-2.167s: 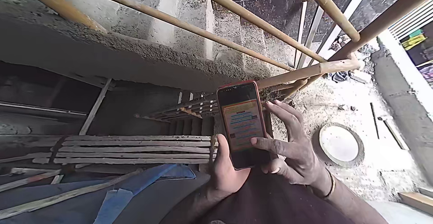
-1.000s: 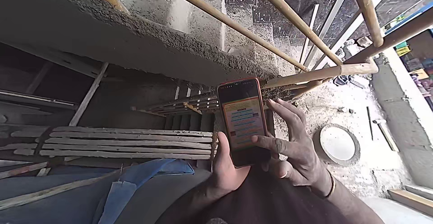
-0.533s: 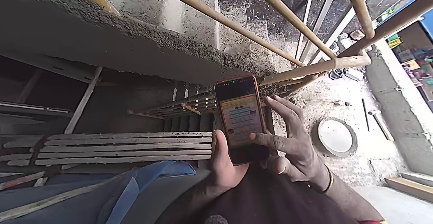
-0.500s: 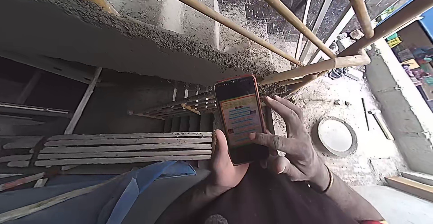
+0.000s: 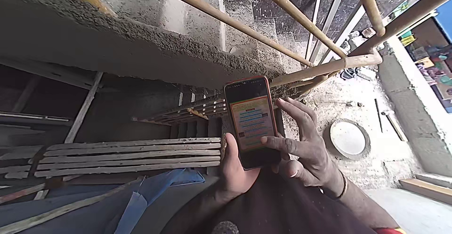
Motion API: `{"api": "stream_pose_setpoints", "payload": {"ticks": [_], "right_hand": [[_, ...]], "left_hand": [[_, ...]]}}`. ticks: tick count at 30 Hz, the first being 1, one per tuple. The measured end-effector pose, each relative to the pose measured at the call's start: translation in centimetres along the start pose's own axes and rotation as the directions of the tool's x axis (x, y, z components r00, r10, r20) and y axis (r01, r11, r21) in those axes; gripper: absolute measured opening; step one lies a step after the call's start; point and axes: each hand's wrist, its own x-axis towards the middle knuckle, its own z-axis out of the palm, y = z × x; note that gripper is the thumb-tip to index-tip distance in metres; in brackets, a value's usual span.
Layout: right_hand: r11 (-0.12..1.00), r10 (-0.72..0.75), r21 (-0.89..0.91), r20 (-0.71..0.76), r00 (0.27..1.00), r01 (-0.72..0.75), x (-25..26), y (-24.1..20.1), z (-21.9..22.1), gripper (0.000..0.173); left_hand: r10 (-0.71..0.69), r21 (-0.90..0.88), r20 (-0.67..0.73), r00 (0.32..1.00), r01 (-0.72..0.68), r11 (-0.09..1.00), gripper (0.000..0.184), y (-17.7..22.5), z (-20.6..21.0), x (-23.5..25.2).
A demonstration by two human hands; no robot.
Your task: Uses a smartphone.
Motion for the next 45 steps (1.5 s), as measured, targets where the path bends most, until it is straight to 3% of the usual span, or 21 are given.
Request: {"api": "stream_pose_setpoints", "payload": {"ticks": [45], "right_hand": [[1.000,-0.003,0.001,0.005,1.000,0.003,0.25,0.63,-0.91,0.056]], "left_hand": [[-0.006,0.017,-0.002,1.000,0.006,1.000,0.063,-0.64,0.36,0.86]]}}
